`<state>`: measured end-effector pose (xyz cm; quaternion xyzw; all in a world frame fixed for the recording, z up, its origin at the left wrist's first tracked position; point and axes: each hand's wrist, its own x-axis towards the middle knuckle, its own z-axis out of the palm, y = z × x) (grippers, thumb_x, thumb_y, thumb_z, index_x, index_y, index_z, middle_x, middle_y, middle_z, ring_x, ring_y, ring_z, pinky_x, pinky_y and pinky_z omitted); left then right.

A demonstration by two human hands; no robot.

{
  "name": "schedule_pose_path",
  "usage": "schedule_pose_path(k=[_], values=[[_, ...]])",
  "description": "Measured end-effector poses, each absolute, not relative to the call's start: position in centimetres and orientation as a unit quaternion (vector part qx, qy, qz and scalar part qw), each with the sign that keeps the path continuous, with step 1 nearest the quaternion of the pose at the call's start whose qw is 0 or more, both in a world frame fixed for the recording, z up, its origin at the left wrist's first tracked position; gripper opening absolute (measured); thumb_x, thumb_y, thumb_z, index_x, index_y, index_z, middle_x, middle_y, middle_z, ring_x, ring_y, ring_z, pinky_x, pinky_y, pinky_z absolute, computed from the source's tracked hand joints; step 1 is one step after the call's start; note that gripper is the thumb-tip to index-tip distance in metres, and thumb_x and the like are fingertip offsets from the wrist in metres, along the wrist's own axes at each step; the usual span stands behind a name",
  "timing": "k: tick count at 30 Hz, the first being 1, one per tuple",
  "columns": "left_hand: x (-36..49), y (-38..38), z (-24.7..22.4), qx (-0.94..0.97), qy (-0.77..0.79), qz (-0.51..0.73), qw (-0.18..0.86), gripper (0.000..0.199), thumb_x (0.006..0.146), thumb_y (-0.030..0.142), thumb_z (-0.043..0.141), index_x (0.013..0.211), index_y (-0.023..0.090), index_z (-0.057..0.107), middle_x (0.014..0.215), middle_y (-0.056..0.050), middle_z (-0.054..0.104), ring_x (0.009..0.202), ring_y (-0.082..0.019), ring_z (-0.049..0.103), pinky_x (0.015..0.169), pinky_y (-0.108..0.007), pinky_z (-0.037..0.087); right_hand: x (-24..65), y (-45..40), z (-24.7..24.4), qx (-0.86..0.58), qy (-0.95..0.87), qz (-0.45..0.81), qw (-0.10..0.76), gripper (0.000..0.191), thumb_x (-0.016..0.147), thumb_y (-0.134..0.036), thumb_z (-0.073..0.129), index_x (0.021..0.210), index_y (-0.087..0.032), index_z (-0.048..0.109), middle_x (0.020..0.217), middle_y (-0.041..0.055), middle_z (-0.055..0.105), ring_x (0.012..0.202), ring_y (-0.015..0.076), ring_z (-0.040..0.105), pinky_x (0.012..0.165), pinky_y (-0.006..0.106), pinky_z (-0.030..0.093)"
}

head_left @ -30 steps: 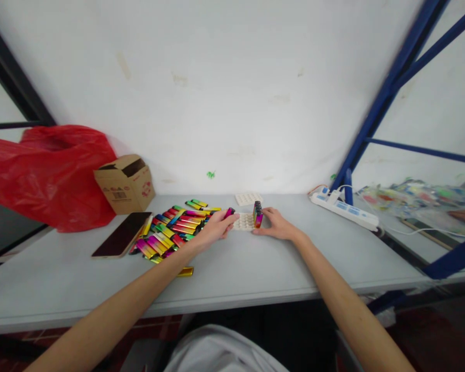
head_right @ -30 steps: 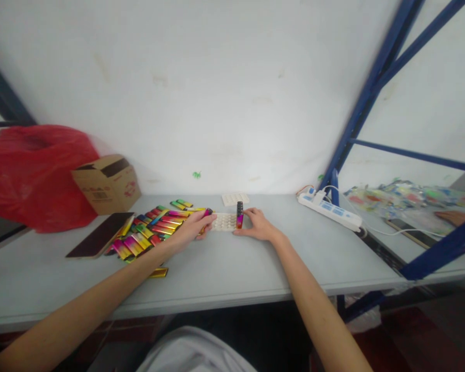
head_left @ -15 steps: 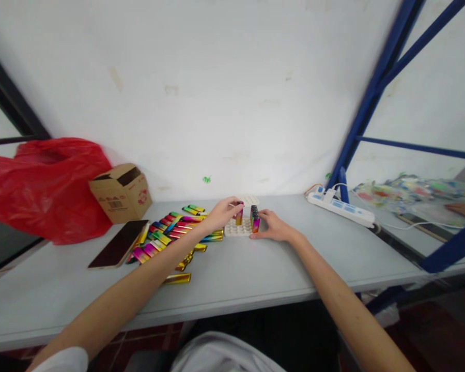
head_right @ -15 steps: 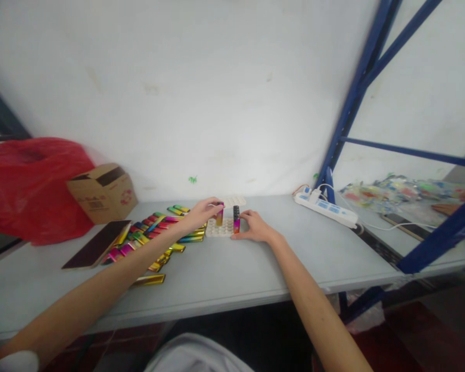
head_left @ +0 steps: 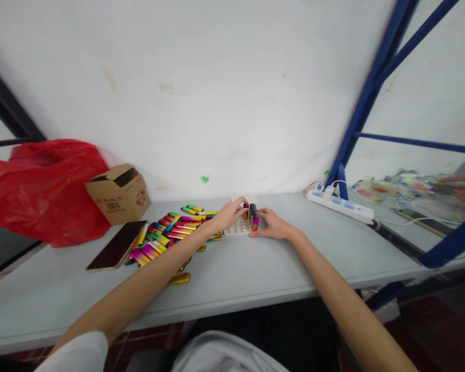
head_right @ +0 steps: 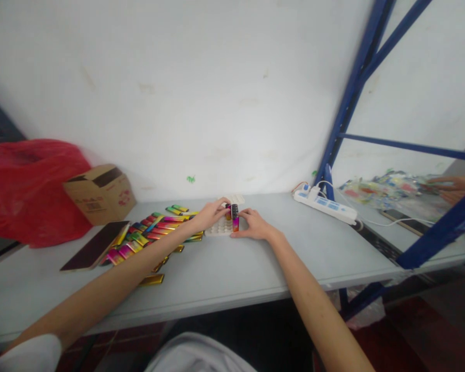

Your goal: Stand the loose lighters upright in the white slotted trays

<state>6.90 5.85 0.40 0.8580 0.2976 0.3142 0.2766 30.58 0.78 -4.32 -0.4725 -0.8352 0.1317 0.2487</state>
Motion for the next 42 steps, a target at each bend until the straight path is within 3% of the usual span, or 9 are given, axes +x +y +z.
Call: schedule_pose_path(k=[4, 9, 14, 17, 22, 30, 34, 38, 42], values=[[7.0, 5.6, 0.7, 0.881, 0.314, 0.257, 0.244, 0.025, 0.100, 0.039, 0.054, 0.117, 0.023, 0.061, 0.086, -0.006, 0.080, 0.079, -0.024, 0.073, 0.077, -0.032, 0.053, 30.7, 0.9, -4.5, -0.470, -0.836, 0.126, 0.254, 0.087, 0.076, -0.071, 0.085, 0.142, -0.018, 0.066, 0.138, 0.0190, 0.063, 0.130, 0.0373, 0.058, 0.117, 0.055, 0.044], [5.0, 6.0, 2.0, 0.886, 0.323, 0.234, 0.236, 0.046, 0.096, 0.041, 0.059, 0.137, 0.019, 0.057, 0.109, -0.012, 0.081, 0.101, -0.026, 0.077, 0.091, -0.037, 0.057, 30.8, 1.0, -4.7, -0.471, -0.836, 0.124, 0.253, 0.089, 0.076, -0.073, 0.083, 0.142, -0.016, 0.065, 0.139, 0.0200, 0.062, 0.131, 0.0373, 0.058, 0.117, 0.054, 0.044], [-1.8, 9.2, 4.1, 0.874, 0.452, 0.171, 0.051, 0.039, 0.093, 0.038, 0.055, 0.120, 0.015, 0.072, 0.120, -0.015, 0.079, 0.112, -0.029, 0.074, 0.105, -0.041, 0.053, 30.9, 1.3, -5.0, -0.470, -0.834, 0.127, 0.262, 0.090, 0.074, -0.073, 0.084, 0.141, -0.017, 0.065, 0.141, 0.0201, 0.061, 0.130, 0.0374, 0.059, 0.116, 0.054, 0.045], [-6.3, 11.2, 4.6, 0.811, 0.575, 0.104, -0.021, 0.048, 0.093, 0.038, 0.053, 0.130, 0.013, 0.069, 0.130, -0.016, 0.076, 0.121, -0.031, 0.071, 0.107, -0.040, 0.051, 30.9, 1.4, -5.2, -0.470, -0.833, 0.125, 0.264, 0.089, 0.074, -0.073, 0.085, 0.140, -0.017, 0.067, 0.140, 0.0201, 0.062, 0.131, 0.0379, 0.058, 0.116, 0.055, 0.045], [-9.4, 12.0, 3.0, 0.760, 0.647, 0.051, -0.004, 0.073, 0.088, 0.059, 0.061, 0.140, 0.007, 0.062, 0.133, -0.026, 0.072, 0.125, -0.039, 0.069, 0.101, -0.041, 0.053, 30.9, 1.3, -5.1, -0.476, -0.831, 0.130, 0.257, 0.091, 0.074, -0.073, 0.084, 0.142, -0.015, 0.065, 0.141, 0.0209, 0.061, 0.131, 0.0380, 0.058, 0.116, 0.054, 0.045], [-8.7, 11.9, 1.1, 0.756, 0.626, 0.192, 0.020, 0.058, 0.074, 0.054, 0.078, 0.116, 0.015, 0.072, 0.109, -0.016, 0.077, 0.110, -0.035, 0.070, 0.097, -0.039, 0.052, 31.0, 1.1, -5.0, -0.471, -0.831, 0.134, 0.264, 0.089, 0.075, -0.074, 0.084, 0.142, -0.017, 0.066, 0.142, 0.0201, 0.061, 0.132, 0.0375, 0.058, 0.117, 0.055, 0.044], [-8.5, 11.4, 1.7, 0.727, 0.605, 0.323, 0.022, 0.043, 0.069, 0.036, 0.079, 0.109, 0.019, 0.073, 0.092, -0.008, 0.070, 0.104, -0.032, 0.067, 0.095, -0.040, 0.052, 31.0, 1.2, -5.1, -0.475, -0.829, 0.136, 0.262, 0.091, 0.074, -0.074, 0.083, 0.142, -0.017, 0.065, 0.141, 0.0201, 0.061, 0.130, 0.0379, 0.058, 0.116, 0.055, 0.045], [-7.6, 10.2, 3.1, 0.664, 0.552, 0.487, 0.132, 0.047, 0.070, 0.030, 0.077, 0.116, 0.021, 0.069, 0.086, -0.002, 0.072, 0.082, -0.023, 0.069, 0.082, -0.035, 0.054, 30.9, 1.1, -4.9, -0.480, -0.828, 0.137, 0.256, 0.092, 0.074, -0.073, 0.084, 0.143, -0.015, 0.064, 0.143, 0.0209, 0.060, 0.132, 0.0374, 0.057, 0.117, 0.054, 0.044], [-5.6, 7.7, 4.9, 0.625, 0.458, 0.566, 0.281, 0.065, 0.065, 0.039, 0.088, 0.123, 0.018, 0.067, 0.090, -0.007, 0.079, 0.080, -0.022, 0.072, 0.074, -0.033, 0.054, 30.9, 1.0, -4.7, -0.478, -0.832, 0.136, 0.245, 0.092, 0.076, -0.071, 0.084, 0.145, -0.013, 0.062, 0.144, 0.0219, 0.059, 0.133, 0.0374, 0.057, 0.118, 0.053, 0.044]])
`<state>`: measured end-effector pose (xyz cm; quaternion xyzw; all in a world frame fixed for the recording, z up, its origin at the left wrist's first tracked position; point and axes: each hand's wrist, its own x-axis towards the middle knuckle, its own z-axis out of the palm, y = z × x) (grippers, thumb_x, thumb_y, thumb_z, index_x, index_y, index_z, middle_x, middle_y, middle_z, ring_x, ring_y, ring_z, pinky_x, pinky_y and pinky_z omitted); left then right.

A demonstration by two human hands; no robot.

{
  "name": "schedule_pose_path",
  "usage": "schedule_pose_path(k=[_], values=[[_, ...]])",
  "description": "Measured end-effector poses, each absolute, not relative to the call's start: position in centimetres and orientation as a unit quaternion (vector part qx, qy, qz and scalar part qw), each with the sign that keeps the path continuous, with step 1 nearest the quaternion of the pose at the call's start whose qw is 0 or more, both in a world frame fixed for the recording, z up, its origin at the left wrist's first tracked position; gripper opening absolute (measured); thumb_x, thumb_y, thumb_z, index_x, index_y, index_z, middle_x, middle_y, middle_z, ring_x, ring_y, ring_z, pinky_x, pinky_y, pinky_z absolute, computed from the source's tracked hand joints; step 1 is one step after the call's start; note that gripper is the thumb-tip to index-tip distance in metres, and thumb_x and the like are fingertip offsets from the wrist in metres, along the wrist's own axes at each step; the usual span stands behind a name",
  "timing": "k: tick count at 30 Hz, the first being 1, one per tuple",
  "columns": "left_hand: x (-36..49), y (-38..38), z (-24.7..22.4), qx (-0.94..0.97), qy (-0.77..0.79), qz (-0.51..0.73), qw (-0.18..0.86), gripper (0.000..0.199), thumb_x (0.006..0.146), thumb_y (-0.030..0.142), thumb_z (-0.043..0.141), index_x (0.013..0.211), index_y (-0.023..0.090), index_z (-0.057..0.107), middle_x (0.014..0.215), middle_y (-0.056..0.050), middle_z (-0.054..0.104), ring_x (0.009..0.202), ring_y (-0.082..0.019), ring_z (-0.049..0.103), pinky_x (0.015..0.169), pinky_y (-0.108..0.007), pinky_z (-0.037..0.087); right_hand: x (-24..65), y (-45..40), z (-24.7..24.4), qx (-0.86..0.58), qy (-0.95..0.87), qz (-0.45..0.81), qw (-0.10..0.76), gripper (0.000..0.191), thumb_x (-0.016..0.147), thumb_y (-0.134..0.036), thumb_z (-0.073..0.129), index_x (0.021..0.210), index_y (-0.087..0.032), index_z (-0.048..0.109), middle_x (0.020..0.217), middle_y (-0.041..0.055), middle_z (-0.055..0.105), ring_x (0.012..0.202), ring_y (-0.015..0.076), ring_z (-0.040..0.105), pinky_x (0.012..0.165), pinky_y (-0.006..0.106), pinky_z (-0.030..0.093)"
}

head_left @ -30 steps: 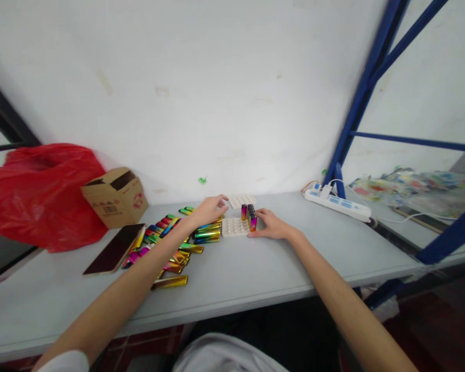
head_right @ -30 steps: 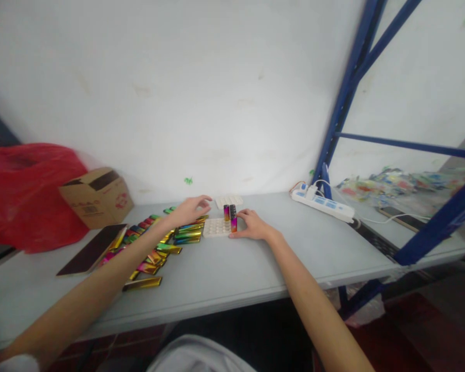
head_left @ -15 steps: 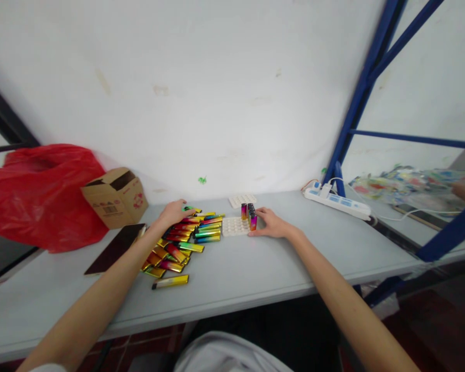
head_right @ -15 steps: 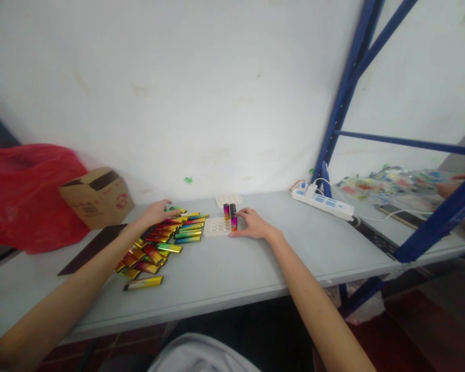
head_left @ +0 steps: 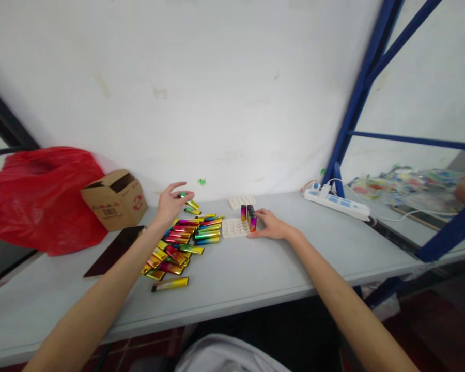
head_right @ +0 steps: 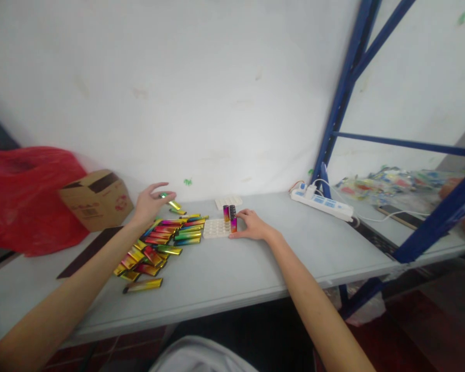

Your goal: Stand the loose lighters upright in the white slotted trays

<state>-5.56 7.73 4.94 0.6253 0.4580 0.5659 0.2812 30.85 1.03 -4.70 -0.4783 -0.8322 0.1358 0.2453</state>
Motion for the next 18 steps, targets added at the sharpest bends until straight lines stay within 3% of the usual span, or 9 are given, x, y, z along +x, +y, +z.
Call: schedule_pose_path(k=[5, 10, 14, 18], values=[[-1.3, 3.7, 5.7, 0.657, 0.373, 0.494, 0.430, 0.073, 0.071, 0.049, 0.089, 0.132, 0.017, 0.064, 0.103, -0.014, 0.081, 0.079, -0.022, 0.073, 0.068, -0.032, 0.058, 30.8, 0.9, -4.5, -0.481, -0.832, 0.132, 0.242, 0.092, 0.076, -0.071, 0.084, 0.143, -0.012, 0.063, 0.143, 0.0228, 0.059, 0.132, 0.0372, 0.057, 0.118, 0.053, 0.044], [1.8, 1.0, 4.1, 0.719, 0.299, 0.370, 0.507, 0.049, 0.088, 0.054, 0.073, 0.121, 0.019, 0.065, 0.119, -0.013, 0.074, 0.061, -0.013, 0.069, 0.055, -0.029, 0.059, 30.8, 0.8, -4.4, -0.476, -0.834, 0.133, 0.246, 0.088, 0.077, -0.070, 0.084, 0.142, -0.014, 0.064, 0.141, 0.0211, 0.061, 0.131, 0.0365, 0.058, 0.117, 0.052, 0.044], [2.5, -0.2, 3.3, 0.735, 0.305, 0.340, 0.501, 0.049, 0.093, 0.049, 0.067, 0.134, 0.025, 0.056, 0.112, -0.008, 0.073, 0.049, -0.008, 0.062, 0.036, -0.018, 0.039, 30.9, 0.9, -4.6, -0.474, -0.833, 0.134, 0.253, 0.085, 0.077, -0.070, 0.084, 0.141, -0.017, 0.066, 0.139, 0.0191, 0.062, 0.130, 0.0367, 0.058, 0.116, 0.054, 0.044], [2.5, -0.8, 3.2, 0.695, 0.351, 0.346, 0.523, 0.044, 0.090, 0.040, 0.070, 0.129, 0.025, 0.055, 0.096, -0.003, 0.073, 0.046, -0.006, 0.054, 0.037, -0.016, 0.031, 31.2, 1.0, -4.8, -0.471, -0.836, 0.133, 0.249, 0.088, 0.077, -0.072, 0.083, 0.143, -0.017, 0.064, 0.139, 0.0188, 0.062, 0.131, 0.0365, 0.057, 0.117, 0.054, 0.044]])
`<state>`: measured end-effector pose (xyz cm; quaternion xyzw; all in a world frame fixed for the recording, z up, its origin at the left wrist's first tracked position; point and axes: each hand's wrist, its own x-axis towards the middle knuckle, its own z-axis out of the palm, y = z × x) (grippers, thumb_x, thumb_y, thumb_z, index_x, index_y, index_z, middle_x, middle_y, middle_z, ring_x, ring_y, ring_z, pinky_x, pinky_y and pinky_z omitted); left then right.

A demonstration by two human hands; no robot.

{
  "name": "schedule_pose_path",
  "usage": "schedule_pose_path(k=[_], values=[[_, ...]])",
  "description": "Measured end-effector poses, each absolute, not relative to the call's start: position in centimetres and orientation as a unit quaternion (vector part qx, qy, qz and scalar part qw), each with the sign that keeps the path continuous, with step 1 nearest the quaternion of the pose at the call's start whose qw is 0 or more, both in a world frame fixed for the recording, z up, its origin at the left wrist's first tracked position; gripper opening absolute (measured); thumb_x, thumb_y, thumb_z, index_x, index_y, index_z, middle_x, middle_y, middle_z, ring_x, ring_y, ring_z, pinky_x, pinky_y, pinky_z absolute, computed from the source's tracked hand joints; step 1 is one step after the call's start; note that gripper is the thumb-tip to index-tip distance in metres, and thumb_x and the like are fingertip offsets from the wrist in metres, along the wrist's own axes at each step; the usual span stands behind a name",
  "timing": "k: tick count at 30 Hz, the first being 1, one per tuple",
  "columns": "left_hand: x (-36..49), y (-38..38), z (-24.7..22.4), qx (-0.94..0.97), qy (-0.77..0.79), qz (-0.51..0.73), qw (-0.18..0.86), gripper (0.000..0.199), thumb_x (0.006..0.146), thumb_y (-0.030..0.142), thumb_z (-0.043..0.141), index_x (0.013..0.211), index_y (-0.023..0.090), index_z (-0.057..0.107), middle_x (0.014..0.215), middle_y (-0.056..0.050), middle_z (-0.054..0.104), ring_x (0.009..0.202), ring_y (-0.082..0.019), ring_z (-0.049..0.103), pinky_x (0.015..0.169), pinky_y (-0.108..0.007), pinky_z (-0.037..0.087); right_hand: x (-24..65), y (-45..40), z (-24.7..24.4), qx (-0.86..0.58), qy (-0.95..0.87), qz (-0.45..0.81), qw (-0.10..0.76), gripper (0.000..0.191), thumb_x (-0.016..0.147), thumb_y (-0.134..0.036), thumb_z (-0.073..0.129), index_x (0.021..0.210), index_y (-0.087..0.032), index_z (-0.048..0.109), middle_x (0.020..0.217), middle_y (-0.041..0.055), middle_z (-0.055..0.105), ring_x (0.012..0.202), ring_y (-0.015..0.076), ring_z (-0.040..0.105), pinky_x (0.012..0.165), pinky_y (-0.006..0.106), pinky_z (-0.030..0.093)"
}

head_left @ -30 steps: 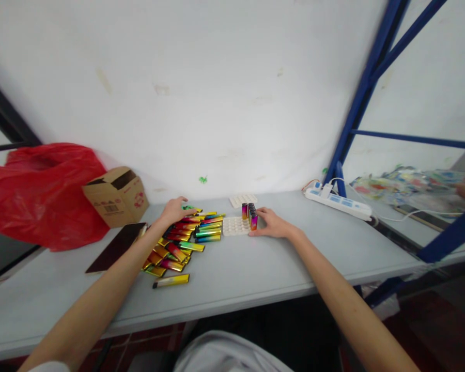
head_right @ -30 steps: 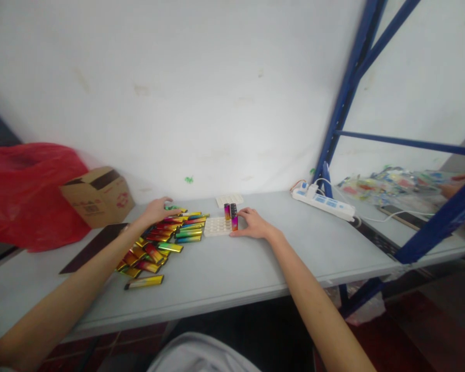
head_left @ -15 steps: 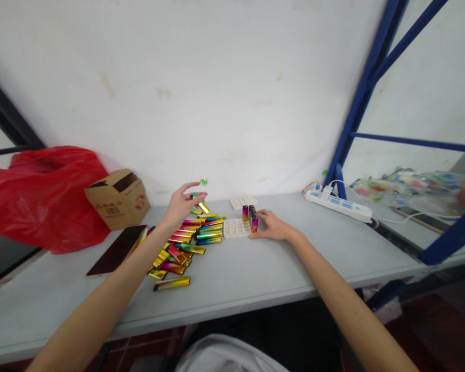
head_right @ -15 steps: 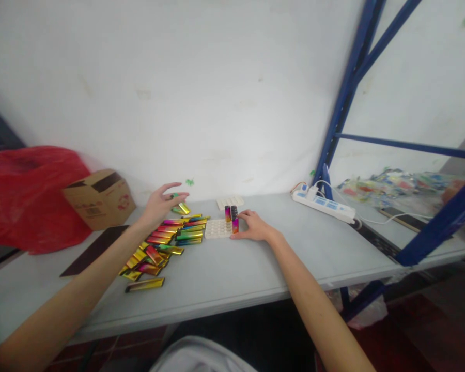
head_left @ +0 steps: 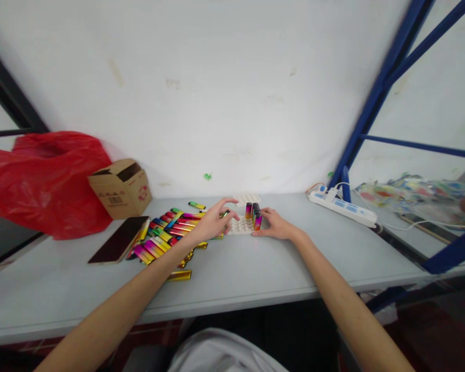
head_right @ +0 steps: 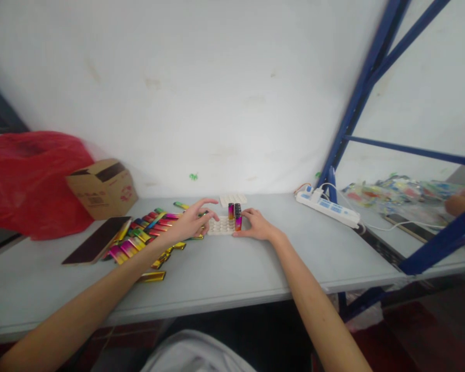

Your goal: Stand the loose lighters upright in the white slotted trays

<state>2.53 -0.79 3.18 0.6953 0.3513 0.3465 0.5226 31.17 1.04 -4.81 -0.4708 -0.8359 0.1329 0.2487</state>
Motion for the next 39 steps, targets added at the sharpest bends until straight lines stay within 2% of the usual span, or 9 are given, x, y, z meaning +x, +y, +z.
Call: schedule_pose_path(k=[5, 7, 12, 16, 19, 21, 25, 33, 39], values=[[2.5, -0.8, 2.7, 0.648, 0.378, 0.321, 0.578, 0.027, 0.081, 0.035, 0.078, 0.094, 0.016, 0.063, 0.082, -0.007, 0.074, 0.054, -0.010, 0.056, 0.042, -0.018, 0.031, 31.3, 0.9, -4.6, -0.471, -0.837, 0.140, 0.241, 0.090, 0.079, -0.072, 0.081, 0.145, -0.012, 0.062, 0.142, 0.0216, 0.060, 0.132, 0.0373, 0.057, 0.117, 0.053, 0.044], [2.4, -0.7, 2.6, 0.649, 0.364, 0.320, 0.587, 0.030, 0.081, 0.039, 0.080, 0.090, 0.014, 0.067, 0.080, -0.009, 0.074, 0.057, -0.010, 0.057, 0.045, -0.020, 0.034, 31.4, 0.9, -4.6, -0.472, -0.835, 0.143, 0.243, 0.090, 0.079, -0.072, 0.081, 0.146, -0.014, 0.061, 0.143, 0.0210, 0.060, 0.133, 0.0378, 0.057, 0.118, 0.055, 0.043], [2.2, -1.2, 2.6, 0.631, 0.321, 0.336, 0.622, 0.047, 0.089, 0.060, 0.072, 0.113, 0.020, 0.064, 0.079, -0.006, 0.073, 0.060, -0.014, 0.062, 0.046, -0.020, 0.037, 31.4, 0.9, -4.7, -0.471, -0.834, 0.142, 0.250, 0.089, 0.078, -0.071, 0.082, 0.145, -0.015, 0.062, 0.141, 0.0205, 0.061, 0.132, 0.0383, 0.058, 0.116, 0.056, 0.044], [2.2, -1.3, 2.6, 0.608, 0.323, 0.308, 0.657, 0.048, 0.093, 0.066, 0.063, 0.122, 0.029, 0.056, 0.064, 0.007, 0.053, 0.043, -0.010, 0.040, 0.039, -0.017, 0.024, 31.4, 1.0, -4.8, -0.468, -0.834, 0.140, 0.255, 0.087, 0.078, -0.071, 0.083, 0.143, -0.017, 0.063, 0.140, 0.0195, 0.062, 0.131, 0.0379, 0.058, 0.116, 0.056, 0.045], [2.4, -1.0, 2.5, 0.555, 0.338, 0.292, 0.702, 0.048, 0.093, 0.071, 0.052, 0.095, 0.024, 0.057, 0.058, 0.009, 0.032, 0.042, -0.009, 0.027, 0.039, -0.017, 0.019, 31.4, 1.1, -4.8, -0.467, -0.837, 0.133, 0.252, 0.087, 0.078, -0.071, 0.082, 0.141, -0.015, 0.064, 0.139, 0.0201, 0.062, 0.130, 0.0373, 0.059, 0.116, 0.054, 0.045], [2.5, -0.7, 2.4, 0.537, 0.347, 0.289, 0.713, 0.052, 0.093, 0.071, 0.045, 0.074, 0.022, 0.048, 0.057, 0.009, 0.024, 0.043, -0.009, 0.022, 0.039, -0.018, 0.017, 31.4, 1.1, -4.8, -0.466, -0.838, 0.131, 0.252, 0.085, 0.078, -0.071, 0.082, 0.140, -0.016, 0.065, 0.138, 0.0196, 0.062, 0.129, 0.0372, 0.059, 0.116, 0.054, 0.046], [2.4, -0.6, 2.3, 0.554, 0.328, 0.316, 0.697, 0.052, 0.093, 0.063, 0.041, 0.060, 0.024, 0.033, 0.053, 0.008, 0.017, 0.043, -0.008, 0.011, 0.040, -0.020, 0.012, 31.4, 1.1, -4.8, -0.467, -0.836, 0.132, 0.256, 0.085, 0.078, -0.070, 0.083, 0.142, -0.018, 0.064, 0.139, 0.0185, 0.062, 0.129, 0.0375, 0.059, 0.115, 0.055, 0.046], [2.3, -0.7, 2.0, 0.567, 0.331, 0.368, 0.658, 0.040, 0.087, 0.049, 0.044, 0.058, 0.025, 0.033, 0.050, 0.008, 0.016, 0.041, -0.008, 0.010, 0.040, -0.021, 0.009, 31.4, 1.1, -4.8, -0.469, -0.837, 0.136, 0.247, 0.087, 0.078, -0.070, 0.082, 0.143, -0.016, 0.063, 0.142, 0.0204, 0.060, 0.131, 0.0381, 0.058, 0.116, 0.055, 0.045], [2.5, -0.5, 1.9, 0.545, 0.359, 0.353, 0.670, 0.046, 0.088, 0.066, 0.045, 0.070, 0.025, 0.039, 0.054, 0.010, 0.020, 0.041, -0.008, 0.013, 0.039, -0.020, 0.012, 31.3, 1.2, -4.9, -0.467, -0.837, 0.132, 0.253, 0.084, 0.077, -0.071, 0.083, 0.139, -0.017, 0.066, 0.138, 0.0188, 0.063, 0.129, 0.0371, 0.059, 0.115, 0.055, 0.046]])
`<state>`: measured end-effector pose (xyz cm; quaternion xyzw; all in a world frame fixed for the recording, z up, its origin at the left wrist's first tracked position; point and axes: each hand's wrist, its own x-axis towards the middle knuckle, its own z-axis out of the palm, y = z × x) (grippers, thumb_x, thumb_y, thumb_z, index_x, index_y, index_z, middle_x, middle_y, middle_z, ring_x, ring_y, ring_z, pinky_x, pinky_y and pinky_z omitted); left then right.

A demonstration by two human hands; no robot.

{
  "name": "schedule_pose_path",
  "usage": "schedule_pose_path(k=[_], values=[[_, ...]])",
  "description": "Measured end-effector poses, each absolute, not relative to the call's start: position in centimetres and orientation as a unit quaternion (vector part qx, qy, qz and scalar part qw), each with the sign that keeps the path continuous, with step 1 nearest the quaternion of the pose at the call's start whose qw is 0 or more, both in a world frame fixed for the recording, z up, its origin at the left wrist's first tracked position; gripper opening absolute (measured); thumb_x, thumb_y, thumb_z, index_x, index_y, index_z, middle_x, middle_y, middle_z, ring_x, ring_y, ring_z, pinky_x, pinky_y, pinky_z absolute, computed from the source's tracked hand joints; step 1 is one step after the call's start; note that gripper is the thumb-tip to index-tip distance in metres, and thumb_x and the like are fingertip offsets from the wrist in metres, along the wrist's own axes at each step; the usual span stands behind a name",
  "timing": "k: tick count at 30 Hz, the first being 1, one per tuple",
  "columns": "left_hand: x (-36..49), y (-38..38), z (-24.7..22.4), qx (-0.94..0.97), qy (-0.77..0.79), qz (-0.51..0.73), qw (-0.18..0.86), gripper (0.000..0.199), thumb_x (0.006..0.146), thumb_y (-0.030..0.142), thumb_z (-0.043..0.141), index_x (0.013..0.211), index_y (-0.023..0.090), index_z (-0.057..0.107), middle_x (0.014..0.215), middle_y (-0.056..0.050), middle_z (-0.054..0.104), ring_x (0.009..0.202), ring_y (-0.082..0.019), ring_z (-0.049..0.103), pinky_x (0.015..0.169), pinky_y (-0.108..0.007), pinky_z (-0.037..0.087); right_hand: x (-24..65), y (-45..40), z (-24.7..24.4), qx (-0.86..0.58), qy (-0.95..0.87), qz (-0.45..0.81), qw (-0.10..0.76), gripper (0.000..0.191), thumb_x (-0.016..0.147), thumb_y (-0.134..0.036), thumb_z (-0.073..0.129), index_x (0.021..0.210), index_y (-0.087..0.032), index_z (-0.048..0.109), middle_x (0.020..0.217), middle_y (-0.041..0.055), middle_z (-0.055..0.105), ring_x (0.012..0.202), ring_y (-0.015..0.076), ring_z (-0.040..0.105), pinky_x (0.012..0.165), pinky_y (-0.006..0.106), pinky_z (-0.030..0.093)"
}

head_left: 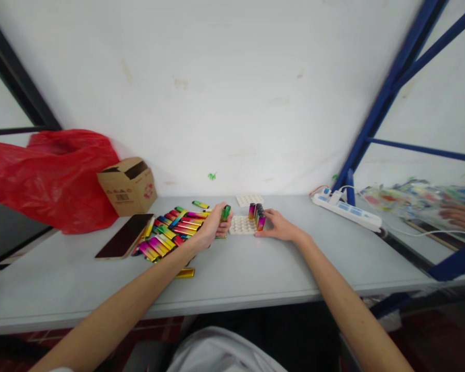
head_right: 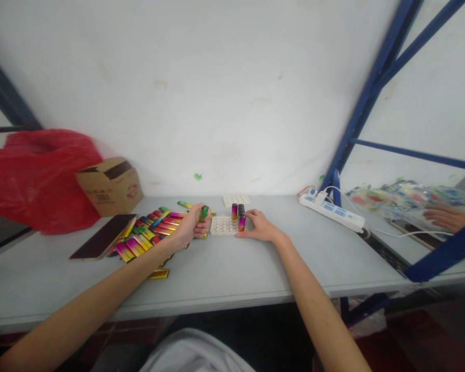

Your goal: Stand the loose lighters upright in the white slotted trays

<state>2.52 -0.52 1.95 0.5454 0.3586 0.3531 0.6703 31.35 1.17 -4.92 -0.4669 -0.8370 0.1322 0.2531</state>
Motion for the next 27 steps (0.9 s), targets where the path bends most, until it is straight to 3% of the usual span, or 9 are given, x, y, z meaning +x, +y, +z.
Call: schedule_pose_path(k=[4, 6, 10, 12, 14, 18, 27], values=[[2.7, -0.4, 2.2, 0.565, 0.339, 0.328, 0.678, 0.042, 0.090, 0.067, 0.048, 0.083, 0.025, 0.042, 0.058, 0.009, 0.035, 0.041, -0.009, 0.023, 0.039, -0.019, 0.021, 31.2, 1.1, -4.7, -0.465, -0.838, 0.133, 0.250, 0.085, 0.078, -0.072, 0.082, 0.140, -0.017, 0.065, 0.137, 0.0187, 0.063, 0.128, 0.0357, 0.060, 0.115, 0.053, 0.046], [2.9, -0.3, 2.5, 0.610, 0.339, 0.329, 0.636, 0.037, 0.091, 0.061, 0.053, 0.087, 0.026, 0.043, 0.061, 0.007, 0.045, 0.043, -0.011, 0.036, 0.041, -0.021, 0.031, 31.1, 1.1, -4.6, -0.468, -0.839, 0.133, 0.245, 0.085, 0.079, -0.071, 0.082, 0.141, -0.016, 0.065, 0.139, 0.0192, 0.062, 0.128, 0.0354, 0.059, 0.116, 0.052, 0.045], [3.8, 0.5, 3.2, 0.751, 0.325, 0.359, 0.449, 0.030, 0.091, 0.052, 0.062, 0.094, 0.023, 0.060, 0.084, -0.002, 0.069, 0.079, -0.019, 0.066, 0.072, -0.029, 0.055, 30.9, 0.9, -4.4, -0.473, -0.837, 0.132, 0.242, 0.084, 0.078, -0.069, 0.084, 0.141, -0.016, 0.065, 0.140, 0.0199, 0.062, 0.129, 0.0363, 0.059, 0.116, 0.053, 0.045], [4.3, 1.2, 3.3, 0.789, 0.312, 0.369, 0.378, 0.030, 0.090, 0.050, 0.066, 0.095, 0.020, 0.068, 0.099, -0.007, 0.074, 0.097, -0.023, 0.069, 0.086, -0.033, 0.056, 30.9, 0.9, -4.4, -0.473, -0.836, 0.131, 0.247, 0.084, 0.078, -0.068, 0.084, 0.141, -0.017, 0.065, 0.139, 0.0190, 0.062, 0.129, 0.0364, 0.059, 0.116, 0.053, 0.045], [4.9, 2.1, 3.2, 0.805, 0.305, 0.367, 0.352, 0.030, 0.089, 0.048, 0.069, 0.097, 0.019, 0.072, 0.104, -0.010, 0.077, 0.102, -0.026, 0.071, 0.089, -0.035, 0.056, 30.8, 0.9, -4.4, -0.471, -0.835, 0.131, 0.252, 0.084, 0.077, -0.068, 0.085, 0.142, -0.019, 0.065, 0.139, 0.0180, 0.063, 0.130, 0.0364, 0.058, 0.116, 0.054, 0.045], [5.7, 3.7, 2.3, 0.830, 0.292, 0.356, 0.314, 0.026, 0.087, 0.040, 0.073, 0.102, 0.019, 0.074, 0.103, -0.011, 0.080, 0.097, -0.026, 0.075, 0.086, -0.037, 0.059, 30.9, 0.9, -4.4, -0.470, -0.835, 0.133, 0.253, 0.084, 0.076, -0.067, 0.086, 0.141, -0.018, 0.065, 0.138, 0.0189, 0.063, 0.130, 0.0366, 0.058, 0.115, 0.053, 0.046], [5.7, 4.6, 1.2, 0.869, 0.301, 0.322, 0.224, 0.020, 0.094, 0.033, 0.062, 0.108, 0.020, 0.068, 0.099, -0.009, 0.081, 0.094, -0.026, 0.077, 0.088, -0.036, 0.059, 30.9, 1.0, -4.6, -0.476, -0.835, 0.131, 0.245, 0.088, 0.076, -0.069, 0.085, 0.142, -0.015, 0.064, 0.140, 0.0202, 0.061, 0.131, 0.0373, 0.058, 0.116, 0.054, 0.044]])
